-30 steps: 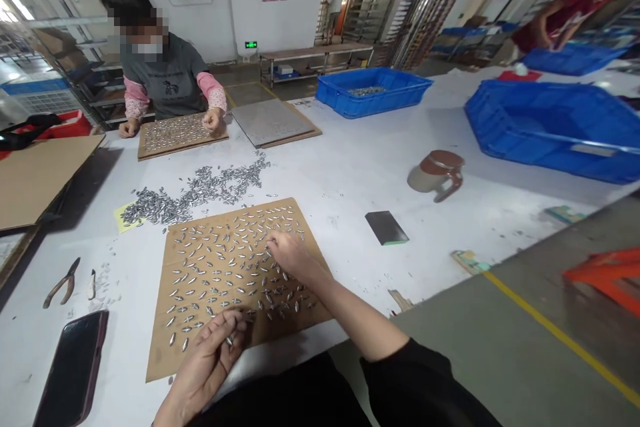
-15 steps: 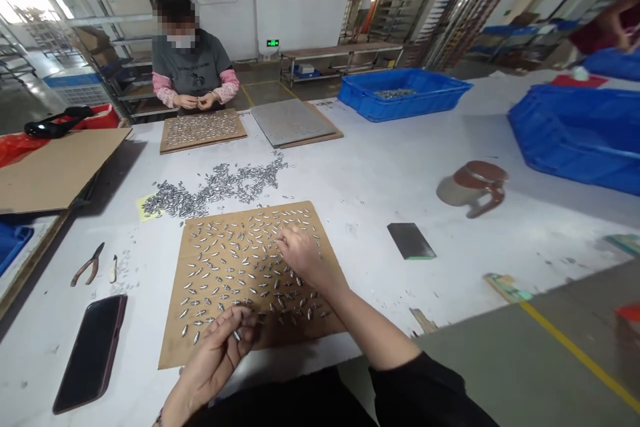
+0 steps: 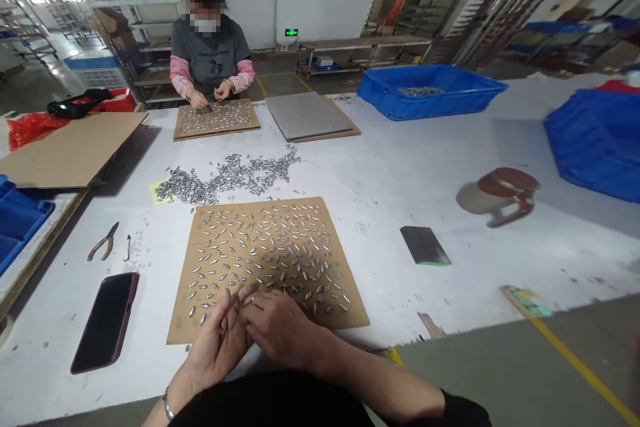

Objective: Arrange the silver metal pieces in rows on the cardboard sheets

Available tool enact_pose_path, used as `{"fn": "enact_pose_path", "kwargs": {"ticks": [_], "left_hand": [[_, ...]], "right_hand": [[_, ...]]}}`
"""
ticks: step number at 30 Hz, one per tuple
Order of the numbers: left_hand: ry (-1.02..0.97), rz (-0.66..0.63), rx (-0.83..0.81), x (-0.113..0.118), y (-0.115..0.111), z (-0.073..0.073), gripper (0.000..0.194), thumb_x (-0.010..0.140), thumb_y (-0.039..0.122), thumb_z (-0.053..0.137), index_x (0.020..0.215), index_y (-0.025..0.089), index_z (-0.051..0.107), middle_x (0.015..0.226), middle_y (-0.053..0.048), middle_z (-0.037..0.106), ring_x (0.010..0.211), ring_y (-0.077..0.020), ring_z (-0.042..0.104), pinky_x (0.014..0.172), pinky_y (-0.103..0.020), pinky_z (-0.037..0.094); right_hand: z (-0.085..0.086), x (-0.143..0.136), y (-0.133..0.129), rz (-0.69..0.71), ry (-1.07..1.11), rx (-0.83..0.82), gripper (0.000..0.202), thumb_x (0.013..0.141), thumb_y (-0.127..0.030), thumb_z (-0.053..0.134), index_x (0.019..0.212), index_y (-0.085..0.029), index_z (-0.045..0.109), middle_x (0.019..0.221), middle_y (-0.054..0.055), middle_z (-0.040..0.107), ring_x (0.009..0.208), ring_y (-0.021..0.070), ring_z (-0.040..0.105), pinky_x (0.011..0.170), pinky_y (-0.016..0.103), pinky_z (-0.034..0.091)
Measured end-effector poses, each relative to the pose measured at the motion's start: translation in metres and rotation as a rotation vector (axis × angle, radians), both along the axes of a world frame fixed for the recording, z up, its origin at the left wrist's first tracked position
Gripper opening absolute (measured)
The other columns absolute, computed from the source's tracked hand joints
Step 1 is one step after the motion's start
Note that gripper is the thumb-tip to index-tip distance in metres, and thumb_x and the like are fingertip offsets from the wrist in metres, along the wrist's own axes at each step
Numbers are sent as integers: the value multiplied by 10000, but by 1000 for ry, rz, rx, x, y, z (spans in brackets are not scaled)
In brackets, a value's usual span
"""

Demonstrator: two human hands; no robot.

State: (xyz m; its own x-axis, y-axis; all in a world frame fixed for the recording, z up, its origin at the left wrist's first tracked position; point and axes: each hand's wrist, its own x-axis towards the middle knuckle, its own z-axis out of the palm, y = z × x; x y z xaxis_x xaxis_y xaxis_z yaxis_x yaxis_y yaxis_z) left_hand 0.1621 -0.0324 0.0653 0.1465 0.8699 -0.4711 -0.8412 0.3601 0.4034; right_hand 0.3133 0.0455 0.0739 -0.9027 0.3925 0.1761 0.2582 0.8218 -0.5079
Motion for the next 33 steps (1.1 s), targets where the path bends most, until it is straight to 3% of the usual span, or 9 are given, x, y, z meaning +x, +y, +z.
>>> {"fn": "enact_pose_path", "kwargs": {"ticks": [2,4,7,10,14,26,29,33], "left_hand": [[45,-25,24,-4,-2,0,491,924,548,627,1222,162,692,1218,-147,708,1142,-276,646,1001,-408,477],[124,-30,34,-10,-5,-1,408,921,473,666,1146,136,719,1122,-155,733,1020,-263,685,927,-397,511],[237,21,15,-22,-10,-2,296,876,360,748,1056,126,735,988,-130,744,863,-213,696,804,-340,537],[288,69,-14,-34,-14,-5,298,834,338,797,1026,117,740,950,-126,747,818,-189,691,741,-295,538],[329,122,-42,-43,-18,-6,344,786,355,841,1010,112,747,930,-122,756,792,-177,689,715,-276,547],[373,197,-87,-55,-19,-1,399,696,368,906,967,119,753,883,-86,751,749,-156,687,687,-248,548],[367,190,-87,-53,-18,-1,405,696,373,906,967,115,751,884,-90,748,744,-154,680,682,-246,545],[357,189,-75,-53,-17,2,379,714,362,894,959,113,746,867,-82,735,750,-154,677,681,-243,540]], "right_hand": [[2,2,14,-100,57,-119,144,973,-195,539,892,-189,658,878,35,709,800,165,633,748,282,460],[2,4,34,-295,110,-207,160,981,-194,523,949,-200,680,896,31,731,818,168,656,732,275,463],[-3,8,65,-495,87,-221,171,971,-170,532,937,-201,696,887,32,743,826,179,664,744,283,457],[-13,6,80,-488,-39,-183,170,968,-163,544,892,-192,693,873,36,727,829,181,644,753,282,436],[-21,-1,81,-474,-158,-106,164,970,-164,557,851,-184,669,901,44,684,855,177,601,753,273,403],[-34,-17,83,-435,-264,-40,140,976,-202,591,890,-186,700,934,55,665,868,179,599,732,261,393],[-25,-8,88,-464,-140,-36,137,977,-185,573,923,-186,699,922,52,667,856,178,602,756,269,409],[4,12,108,-544,64,-5,186,992,-217,525,914,-201,693,917,52,679,868,191,605,799,291,432]]}}
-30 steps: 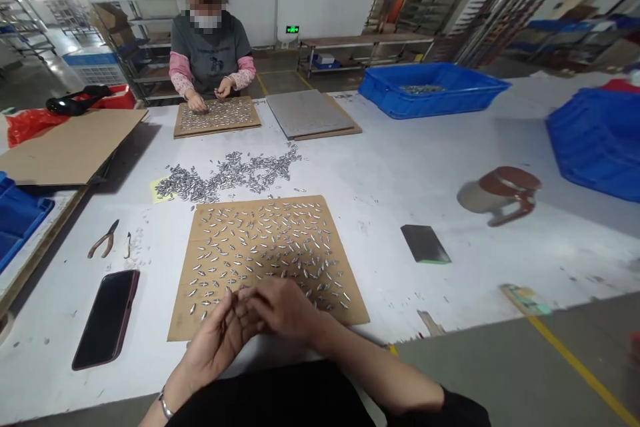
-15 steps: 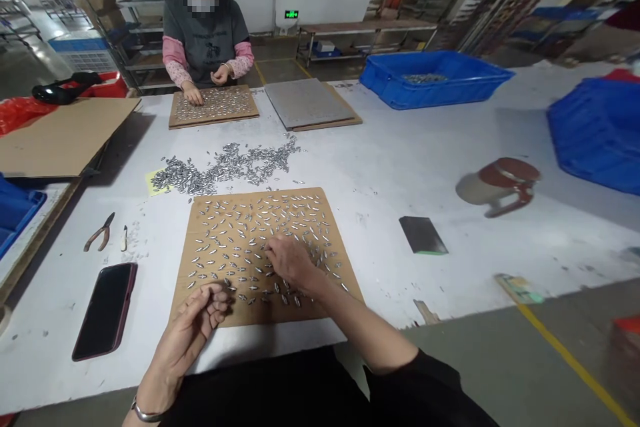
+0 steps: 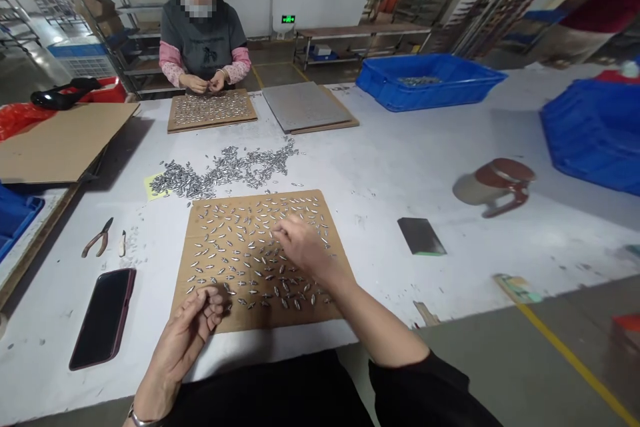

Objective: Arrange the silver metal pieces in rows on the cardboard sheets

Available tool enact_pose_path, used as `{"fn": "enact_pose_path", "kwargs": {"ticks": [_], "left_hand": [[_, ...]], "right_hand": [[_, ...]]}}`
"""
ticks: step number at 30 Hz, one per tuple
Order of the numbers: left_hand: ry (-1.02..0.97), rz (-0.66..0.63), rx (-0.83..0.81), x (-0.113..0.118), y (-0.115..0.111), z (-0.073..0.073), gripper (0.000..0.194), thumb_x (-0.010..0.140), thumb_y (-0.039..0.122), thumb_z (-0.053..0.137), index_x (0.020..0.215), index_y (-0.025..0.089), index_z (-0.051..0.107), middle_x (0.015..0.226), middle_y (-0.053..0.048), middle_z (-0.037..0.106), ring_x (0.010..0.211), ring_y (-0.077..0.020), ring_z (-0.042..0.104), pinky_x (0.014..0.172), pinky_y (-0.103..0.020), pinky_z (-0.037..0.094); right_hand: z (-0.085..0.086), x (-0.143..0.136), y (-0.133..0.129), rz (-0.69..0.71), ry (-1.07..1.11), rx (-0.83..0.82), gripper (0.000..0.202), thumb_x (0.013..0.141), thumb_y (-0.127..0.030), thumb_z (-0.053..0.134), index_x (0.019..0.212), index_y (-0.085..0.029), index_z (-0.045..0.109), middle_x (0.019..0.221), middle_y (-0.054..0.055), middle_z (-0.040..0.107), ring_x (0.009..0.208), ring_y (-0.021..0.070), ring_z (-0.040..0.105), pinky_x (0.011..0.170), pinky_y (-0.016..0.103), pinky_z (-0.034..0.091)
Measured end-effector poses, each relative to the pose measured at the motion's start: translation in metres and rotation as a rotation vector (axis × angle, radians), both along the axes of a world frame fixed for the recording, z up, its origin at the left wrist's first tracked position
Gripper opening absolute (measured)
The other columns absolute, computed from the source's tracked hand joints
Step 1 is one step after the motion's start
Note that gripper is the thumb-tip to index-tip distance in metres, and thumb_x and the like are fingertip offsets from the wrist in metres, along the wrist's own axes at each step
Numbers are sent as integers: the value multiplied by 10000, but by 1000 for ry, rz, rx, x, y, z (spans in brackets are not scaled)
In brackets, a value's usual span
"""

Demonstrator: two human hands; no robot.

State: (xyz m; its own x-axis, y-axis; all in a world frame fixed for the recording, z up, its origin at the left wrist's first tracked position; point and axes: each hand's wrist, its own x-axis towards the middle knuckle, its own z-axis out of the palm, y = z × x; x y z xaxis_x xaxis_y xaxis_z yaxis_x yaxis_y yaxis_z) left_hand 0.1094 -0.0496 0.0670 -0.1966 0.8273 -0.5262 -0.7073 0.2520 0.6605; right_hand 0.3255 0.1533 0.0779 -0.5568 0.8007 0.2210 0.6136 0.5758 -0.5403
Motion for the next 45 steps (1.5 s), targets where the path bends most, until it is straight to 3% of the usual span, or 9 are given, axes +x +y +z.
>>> {"fn": "enact_pose_path", "kwargs": {"ticks": [6,12,18,25,30,34,40,43,45], "left_hand": [[-39,3,21,0,3,3,316,747,320,871,953,117,743,868,-74,724,756,-142,665,684,-232,538],[-58,44,-22,-3,4,-7,354,687,335,912,927,121,765,856,-82,738,744,-153,680,675,-233,548],[-59,91,-42,-10,6,-11,318,706,311,897,930,119,779,857,-85,742,741,-149,676,716,-251,572],[-58,117,-109,-15,17,-17,360,640,329,931,900,132,780,823,-86,755,710,-156,683,669,-242,566],[-60,99,-115,-16,22,-21,382,630,342,938,908,133,780,824,-89,759,726,-165,690,675,-242,565],[-58,85,-113,-13,26,-22,383,633,355,935,904,135,776,821,-89,758,721,-161,686,657,-240,554],[-45,136,-96,-5,29,-24,418,574,366,968,865,147,763,759,-65,746,646,-136,667,600,-219,521],[-46,161,-109,-4,28,-26,405,589,357,960,871,141,764,754,-72,744,637,-145,671,583,-229,519],[-41,183,-109,-6,28,-28,395,602,348,952,880,137,768,762,-80,745,643,-156,677,580,-239,525]], "right_hand": [[28,-4,70,-68,-193,-29,197,983,-257,537,915,-187,708,974,76,727,916,205,636,806,279,435],[14,-50,149,-132,-458,-175,234,915,-312,666,1101,-176,709,1141,121,736,1028,244,674,798,270,453],[1,-86,189,-146,-529,-231,459,832,-436,775,1176,-139,704,1198,169,718,1008,259,697,773,278,492],[-4,-102,210,-76,-647,-303,435,680,-407,889,998,-137,767,1030,155,764,969,289,713,750,295,516],[-8,-106,213,-20,-660,-293,303,638,-369,913,825,-181,767,994,118,776,1005,289,706,804,298,519],[-15,-116,210,-21,-635,-311,197,639,-238,901,769,-199,758,850,71,776,893,253,720,764,279,522],[-19,-126,203,-112,-460,-214,234,847,-181,731,1080,-192,744,1120,104,761,1051,219,693,827,230,487],[-18,-126,202,-182,-399,-180,421,946,-368,645,1303,-145,641,1351,189,647,1142,264,660,855,273,497],[-16,-128,202,-222,-427,-209,645,915,-526,659,1415,-133,550,1475,240,530,1181,316,638,857,319,517]]}}
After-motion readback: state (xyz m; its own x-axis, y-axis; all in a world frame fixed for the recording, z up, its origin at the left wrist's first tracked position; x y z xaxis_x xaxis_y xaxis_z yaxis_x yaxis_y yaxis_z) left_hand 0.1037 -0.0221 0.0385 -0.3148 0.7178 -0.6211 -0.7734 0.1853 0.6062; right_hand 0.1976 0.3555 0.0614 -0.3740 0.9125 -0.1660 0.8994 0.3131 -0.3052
